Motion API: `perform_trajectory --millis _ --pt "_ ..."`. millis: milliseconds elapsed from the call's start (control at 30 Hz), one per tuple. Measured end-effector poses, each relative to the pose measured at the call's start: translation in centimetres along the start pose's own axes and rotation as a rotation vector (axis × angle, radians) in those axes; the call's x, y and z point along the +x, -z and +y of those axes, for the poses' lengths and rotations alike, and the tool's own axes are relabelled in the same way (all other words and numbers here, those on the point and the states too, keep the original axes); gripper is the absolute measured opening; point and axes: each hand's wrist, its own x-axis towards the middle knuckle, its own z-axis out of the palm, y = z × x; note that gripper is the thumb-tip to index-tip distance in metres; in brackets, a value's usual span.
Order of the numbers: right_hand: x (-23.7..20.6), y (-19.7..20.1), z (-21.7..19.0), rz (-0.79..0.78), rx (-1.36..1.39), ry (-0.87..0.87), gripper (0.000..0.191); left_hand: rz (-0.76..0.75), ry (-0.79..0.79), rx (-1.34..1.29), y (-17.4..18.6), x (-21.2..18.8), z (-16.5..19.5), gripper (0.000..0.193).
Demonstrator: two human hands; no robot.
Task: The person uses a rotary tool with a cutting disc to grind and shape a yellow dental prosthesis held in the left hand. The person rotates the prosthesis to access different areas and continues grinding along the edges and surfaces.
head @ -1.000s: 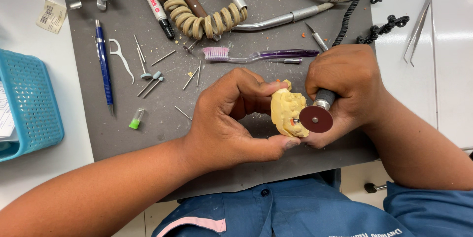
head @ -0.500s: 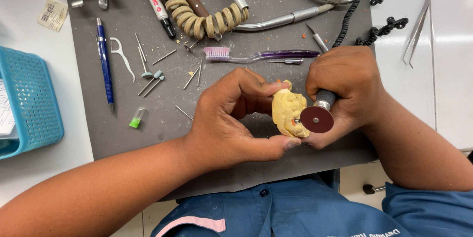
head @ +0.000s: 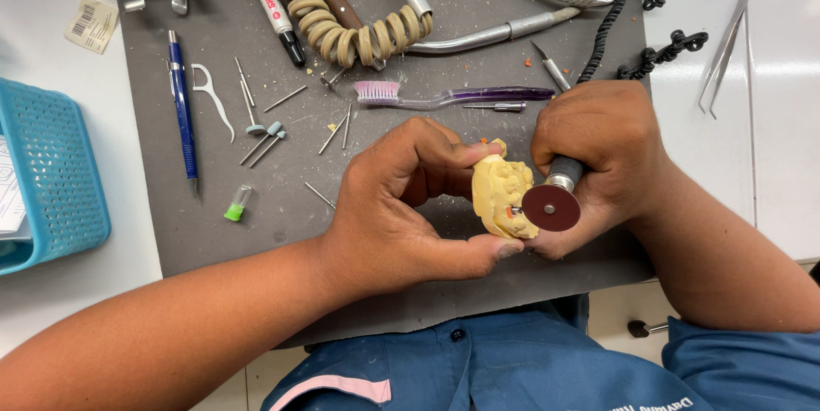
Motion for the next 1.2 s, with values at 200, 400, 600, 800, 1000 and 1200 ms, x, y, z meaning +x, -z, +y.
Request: perform_trajectory --millis 200,400,600,800,1000,1200 --pt "-0.01 0.07 -0.10 -0.016 0.009 -0.017 0.048 -0.006 0.001 0.037 0.05 0.07 0.09 0.048" --pt "0.02 -0.01 -0.04 -0.006 0.006 -0.011 0.048 -0.002 -0.007 0.033 0.05 0.02 0.02 0.048" --pt "0.06 0.02 0.00 -0.013 0.027 0.000 0.049 0.004 -0.025 0.033 -0.06 -0.10 -0.01 0.048" --pt "0.11 -0.03 -0.01 -0.011 0.024 0.008 0.048 0.007 -0.018 0.055 -0.03 -0.14 0.04 0.048" --pt "0.17 0.02 0.05 -0.021 0.033 0.014 0.048 0.016 -0.027 0.029 -0.10 -0.14 -0.08 0.048" --pt "0.26 -0.10 0.25 -0.010 0.049 0.046 0.060 0.020 -0.015 0.056 -0.01 -0.14 -0.15 0.047"
